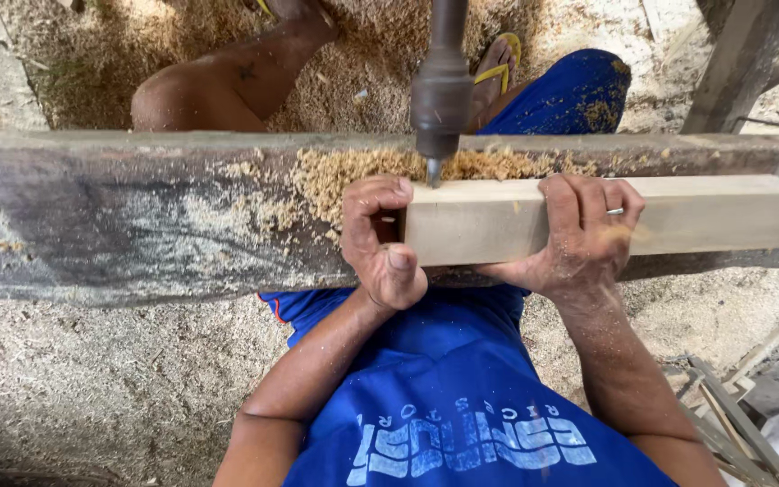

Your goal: The person holds a long rectangular wooden bar against a fixed drill press and drills a row of mortise holes along its face, repositioning the bar between holes and brushing away sawdust. After finishing the holes, the person carries the bar and stacks it with other completed drilled bars.

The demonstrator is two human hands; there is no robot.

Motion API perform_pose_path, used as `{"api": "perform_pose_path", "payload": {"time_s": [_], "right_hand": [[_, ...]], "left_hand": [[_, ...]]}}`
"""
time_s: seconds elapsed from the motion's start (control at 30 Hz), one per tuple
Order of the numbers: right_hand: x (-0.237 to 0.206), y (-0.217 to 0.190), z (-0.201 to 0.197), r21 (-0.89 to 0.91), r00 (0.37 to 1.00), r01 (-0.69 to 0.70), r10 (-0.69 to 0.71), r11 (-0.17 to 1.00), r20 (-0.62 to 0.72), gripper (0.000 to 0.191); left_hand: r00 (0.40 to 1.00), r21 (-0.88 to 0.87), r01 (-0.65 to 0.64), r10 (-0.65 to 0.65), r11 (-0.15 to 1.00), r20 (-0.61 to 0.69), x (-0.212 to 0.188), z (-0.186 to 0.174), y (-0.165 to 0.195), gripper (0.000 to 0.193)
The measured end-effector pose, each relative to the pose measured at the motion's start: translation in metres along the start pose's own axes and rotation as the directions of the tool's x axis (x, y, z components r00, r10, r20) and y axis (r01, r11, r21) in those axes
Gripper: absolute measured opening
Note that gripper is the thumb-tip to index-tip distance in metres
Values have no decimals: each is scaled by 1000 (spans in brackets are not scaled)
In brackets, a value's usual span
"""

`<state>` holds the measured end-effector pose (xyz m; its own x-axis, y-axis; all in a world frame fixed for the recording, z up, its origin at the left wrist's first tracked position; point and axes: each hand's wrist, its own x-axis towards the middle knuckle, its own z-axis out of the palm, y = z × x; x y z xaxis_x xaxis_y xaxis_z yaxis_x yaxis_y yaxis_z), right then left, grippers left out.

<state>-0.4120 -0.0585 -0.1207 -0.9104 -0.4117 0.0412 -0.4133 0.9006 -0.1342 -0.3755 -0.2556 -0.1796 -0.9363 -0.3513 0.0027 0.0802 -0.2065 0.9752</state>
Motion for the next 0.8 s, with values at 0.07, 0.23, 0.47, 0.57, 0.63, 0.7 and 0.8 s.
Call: {"api": "perform_pose_path", "payload": {"time_s": [0.07,0.23,0.47,0.57,0.63,0.7,0.8], "right_hand": [[10,6,3,-2,1000,1,-1,1000,-18,101],[12,12,-1,10,1000,2,-2,1000,-30,98],[-17,2,-13,-3,999,20,-20,1000,-27,101],[-20,-6,-18,5,1000,1,-1,1000,-18,100],[-14,-8,-19,-3,1000,-23,23,1000,-5,101],[-1,-4,-17,-26,999,-39,38,999,-9,103],[16,5,-16,0,999,10,-10,1000,-39,97]], "left_hand": [[1000,30,-28,28,999,2,9,3,-4,61],[991,76,-135,135,988,9,15,11,-3,57],[999,13,-48,48,999,3,-18,8,10,60],[999,5,-54,54,999,0,-23,8,12,60],[999,3,-42,42,999,1,-17,8,10,62],[997,114,-81,80,990,11,-5,11,4,62],[992,122,-122,124,985,-9,6,16,-2,61]]}}
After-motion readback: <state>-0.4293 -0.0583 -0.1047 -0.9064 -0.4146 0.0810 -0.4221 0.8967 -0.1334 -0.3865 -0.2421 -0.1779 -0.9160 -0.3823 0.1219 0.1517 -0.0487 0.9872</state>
